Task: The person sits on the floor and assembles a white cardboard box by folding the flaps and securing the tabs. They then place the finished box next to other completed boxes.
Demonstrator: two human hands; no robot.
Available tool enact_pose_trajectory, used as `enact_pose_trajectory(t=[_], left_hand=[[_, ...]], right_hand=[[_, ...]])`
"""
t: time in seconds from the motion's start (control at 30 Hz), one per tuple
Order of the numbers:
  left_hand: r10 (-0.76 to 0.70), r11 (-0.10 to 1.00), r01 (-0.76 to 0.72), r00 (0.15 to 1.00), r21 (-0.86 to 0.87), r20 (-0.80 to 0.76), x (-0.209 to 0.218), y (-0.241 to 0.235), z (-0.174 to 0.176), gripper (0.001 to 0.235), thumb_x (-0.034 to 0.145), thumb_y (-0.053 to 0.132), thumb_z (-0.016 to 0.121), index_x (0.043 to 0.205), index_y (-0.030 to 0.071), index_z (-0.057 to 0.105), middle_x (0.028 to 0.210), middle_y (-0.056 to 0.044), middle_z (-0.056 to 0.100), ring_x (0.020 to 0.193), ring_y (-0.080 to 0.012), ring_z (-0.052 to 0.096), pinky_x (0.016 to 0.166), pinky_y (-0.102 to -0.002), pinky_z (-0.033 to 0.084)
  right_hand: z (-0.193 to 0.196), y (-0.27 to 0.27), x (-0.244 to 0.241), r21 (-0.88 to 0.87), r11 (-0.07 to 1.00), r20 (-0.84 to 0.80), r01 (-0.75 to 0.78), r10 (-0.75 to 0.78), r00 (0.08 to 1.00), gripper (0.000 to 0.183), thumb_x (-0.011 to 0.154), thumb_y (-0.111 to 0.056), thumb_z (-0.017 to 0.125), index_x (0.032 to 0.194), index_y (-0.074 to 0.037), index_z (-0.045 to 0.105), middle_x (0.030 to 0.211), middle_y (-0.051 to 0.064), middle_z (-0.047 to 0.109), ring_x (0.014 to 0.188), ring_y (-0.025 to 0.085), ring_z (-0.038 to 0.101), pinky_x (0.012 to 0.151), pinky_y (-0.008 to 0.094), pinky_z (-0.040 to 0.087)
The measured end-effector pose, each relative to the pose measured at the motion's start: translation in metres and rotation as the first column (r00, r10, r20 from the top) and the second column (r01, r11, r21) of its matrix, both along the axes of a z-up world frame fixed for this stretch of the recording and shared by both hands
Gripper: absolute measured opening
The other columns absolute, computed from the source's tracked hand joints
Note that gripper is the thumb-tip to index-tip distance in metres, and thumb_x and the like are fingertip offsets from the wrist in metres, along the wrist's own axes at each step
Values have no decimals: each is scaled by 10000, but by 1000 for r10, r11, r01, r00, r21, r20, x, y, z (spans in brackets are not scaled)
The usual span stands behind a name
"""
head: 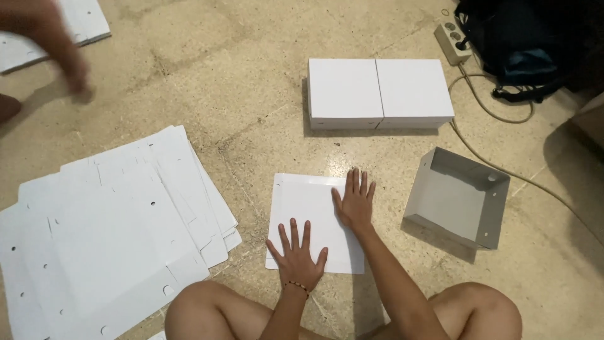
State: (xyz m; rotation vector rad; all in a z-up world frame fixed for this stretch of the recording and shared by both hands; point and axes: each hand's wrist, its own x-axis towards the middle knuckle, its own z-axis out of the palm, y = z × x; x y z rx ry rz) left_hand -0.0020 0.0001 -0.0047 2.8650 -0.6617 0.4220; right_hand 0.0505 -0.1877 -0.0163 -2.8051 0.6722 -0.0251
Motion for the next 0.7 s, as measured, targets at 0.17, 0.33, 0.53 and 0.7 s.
enact_pose_trajectory(t=[0.17, 0.33, 0.53, 0.7], left_hand=[[25, 999, -26, 1000, 39, 9, 1, 0, -5, 761, 800, 640, 233, 1422, 219, 110, 1498, -81, 42, 1376, -325, 7, 1041, -620, -30], [33, 999, -33, 999, 24, -2, 3, -1, 10, 760, 797, 642, 222, 1420, 221, 107, 1498, -73, 41, 1375, -320, 12, 1045, -620, -33], [54, 986, 42, 841, 164, -538, 2, 0, 30, 717, 830, 648, 196, 1424, 257, 103, 1495, -76, 36, 1361, -321, 1, 1006, -630, -39], [-255, 962, 273, 878, -14, -405, -4, -10, 10, 460, 940, 317, 222, 1395, 253, 241, 1465, -54, 192, 1352, -311, 108, 1055, -551, 59]], right_hand=[[6, -12, 29, 27, 998, -53, 49, -48, 997, 755, 875, -565, 109, 1407, -37, 22, 1486, 108, -4, 1364, 272, -79, 1076, 446, -107], [18, 21, -26, 11, 999, 38, -41, 41, 998, 706, 910, -511, 155, 1405, -15, 70, 1482, 133, 33, 1367, 277, -39, 1086, 437, -56], [53, 67, -108, 46, 998, -324, -36, 49, 945, 666, 899, -524, 55, 1418, -111, 118, 1492, 79, 74, 1373, 259, -9, 1095, 443, -63], [46, 66, -108, 14, 998, -308, -64, 66, 949, 648, 906, -509, 85, 1421, -117, 111, 1495, 77, 61, 1371, 274, -1, 1097, 467, -51]])
